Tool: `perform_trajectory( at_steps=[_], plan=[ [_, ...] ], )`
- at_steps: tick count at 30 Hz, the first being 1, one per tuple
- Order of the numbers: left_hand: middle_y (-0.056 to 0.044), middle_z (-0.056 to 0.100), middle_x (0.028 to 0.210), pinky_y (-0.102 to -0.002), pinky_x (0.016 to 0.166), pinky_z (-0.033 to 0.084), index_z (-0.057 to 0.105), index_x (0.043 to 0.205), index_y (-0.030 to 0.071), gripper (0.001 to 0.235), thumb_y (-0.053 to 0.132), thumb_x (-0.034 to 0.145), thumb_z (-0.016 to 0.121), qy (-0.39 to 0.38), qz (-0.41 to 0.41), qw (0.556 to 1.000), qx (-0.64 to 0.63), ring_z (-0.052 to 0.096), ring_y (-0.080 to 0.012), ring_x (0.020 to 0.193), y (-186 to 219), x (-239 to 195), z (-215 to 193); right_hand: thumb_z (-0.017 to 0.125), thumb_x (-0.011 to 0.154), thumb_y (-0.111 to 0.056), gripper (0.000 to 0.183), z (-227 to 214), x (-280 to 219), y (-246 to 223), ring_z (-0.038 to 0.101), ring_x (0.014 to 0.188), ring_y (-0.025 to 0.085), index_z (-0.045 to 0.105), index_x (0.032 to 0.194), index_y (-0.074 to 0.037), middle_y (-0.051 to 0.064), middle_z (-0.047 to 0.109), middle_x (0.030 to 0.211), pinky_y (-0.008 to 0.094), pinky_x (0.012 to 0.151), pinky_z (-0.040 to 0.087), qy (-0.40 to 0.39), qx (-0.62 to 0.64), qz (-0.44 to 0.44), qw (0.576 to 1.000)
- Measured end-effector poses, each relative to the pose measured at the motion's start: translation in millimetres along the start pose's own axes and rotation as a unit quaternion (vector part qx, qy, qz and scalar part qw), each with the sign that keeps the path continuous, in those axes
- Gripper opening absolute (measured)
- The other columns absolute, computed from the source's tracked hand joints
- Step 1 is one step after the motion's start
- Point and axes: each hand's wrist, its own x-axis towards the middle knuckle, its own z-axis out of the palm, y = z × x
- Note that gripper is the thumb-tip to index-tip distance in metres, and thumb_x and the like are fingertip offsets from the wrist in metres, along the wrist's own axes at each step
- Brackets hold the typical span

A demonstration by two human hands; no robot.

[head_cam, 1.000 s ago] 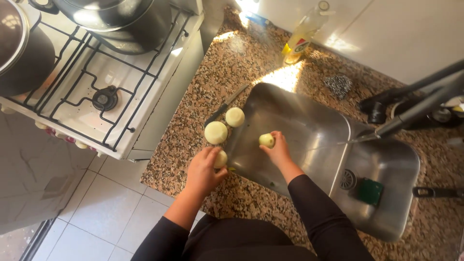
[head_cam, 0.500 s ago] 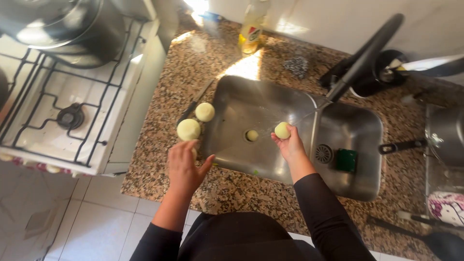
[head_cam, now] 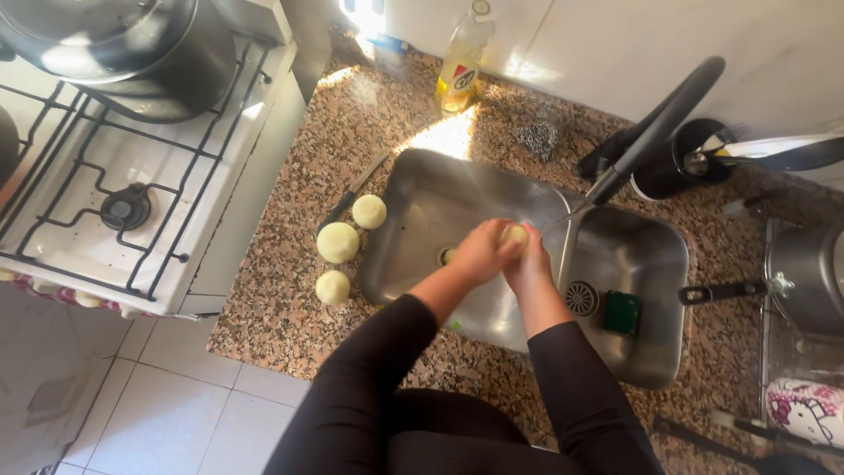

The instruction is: Cleaning a kitchen table and washing peeled onions in a sink.

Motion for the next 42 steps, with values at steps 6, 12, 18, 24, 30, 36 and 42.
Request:
perform_trajectory(
  at_steps=[6,12,18,24,30,36,42],
  plan=[
    [-0.019,0.071,0.110,-0.047,0.091,0.054,0.072,0.113,0.009,0.044,0.047,0.093,0.059,0.056,0.065,0.996,0.031,0.068,-0.0394,0.104,11.5,14.0,21.5,0.042,0.105,-0.045,0.045,-13.0,22.5,2.8,0.061,0.118,0.023,0.059,0.128,-0.011,0.007,0.062,0.127,0.038,0.102,0.051,0.021,-0.033,-0.010,0.999],
    [-0.019,0.071,0.108,-0.049,0.089,0.052,0.072,0.106,0.008,0.037,0.038,0.100,0.052,0.104,0.008,0.995,0.002,0.067,-0.0410,0.101,-2.3,20.4,48.8,0.037,0.102,-0.065,0.067,-1.0,-4.7,-9.9,0.057,0.127,0.021,0.055,0.135,-0.010,0.008,0.061,0.136,0.037,0.106,0.046,-0.025,-0.144,0.012,0.989],
    [-0.019,0.071,0.107,-0.049,0.090,0.052,0.073,0.102,0.005,0.036,0.035,0.102,0.053,0.088,0.050,0.995,0.025,0.067,-0.0416,0.102,6.8,17.2,47.4,0.042,0.094,-0.072,0.070,-0.1,-9.6,-14.8,0.062,0.119,0.023,0.058,0.130,-0.014,0.007,0.066,0.129,0.039,0.098,0.053,0.003,-0.078,0.039,0.996],
    [-0.021,0.073,0.101,-0.044,0.083,0.056,0.075,0.105,0.002,0.041,0.040,0.091,0.065,0.027,0.081,0.995,-0.049,0.072,-0.0389,0.092,14.3,21.5,38.0,0.041,0.093,-0.091,0.066,-15.9,-16.8,-19.1,0.048,0.042,0.010,0.058,0.092,-0.026,-0.007,0.054,0.064,0.025,0.034,0.037,-0.082,-0.080,0.129,0.985],
    [-0.018,0.075,0.083,-0.040,0.074,0.057,0.076,0.102,0.002,0.041,0.039,0.099,0.057,0.044,-0.065,0.989,-0.125,0.074,-0.0307,0.076,2.9,29.8,55.9,0.035,0.097,-0.077,0.060,12.2,-34.3,-17.2,0.047,0.050,0.010,0.057,0.113,-0.024,-0.004,0.056,0.072,0.028,0.045,0.037,0.014,-0.120,0.061,0.991],
    [-0.015,0.079,0.088,-0.036,0.078,0.058,0.079,0.102,0.002,0.042,0.038,0.099,0.059,0.125,-0.110,0.964,-0.209,0.075,-0.0196,0.081,-19.8,36.5,61.1,0.033,0.098,-0.071,0.067,34.0,-42.3,-11.7,0.053,0.060,0.011,0.057,0.124,-0.014,0.001,0.062,0.083,0.027,0.049,0.040,0.056,-0.199,0.028,0.978],
    [-0.015,0.073,0.110,-0.039,0.077,0.055,0.068,0.126,0.007,0.049,0.045,0.096,0.060,0.034,-0.260,0.911,-0.319,0.069,-0.0251,0.094,-48.5,40.2,59.4,0.054,0.108,-0.054,0.056,4.9,-25.9,21.3,0.054,0.072,0.013,0.051,0.132,-0.004,0.007,0.060,0.094,0.026,0.059,0.044,0.075,-0.278,-0.175,0.941]
  ],
)
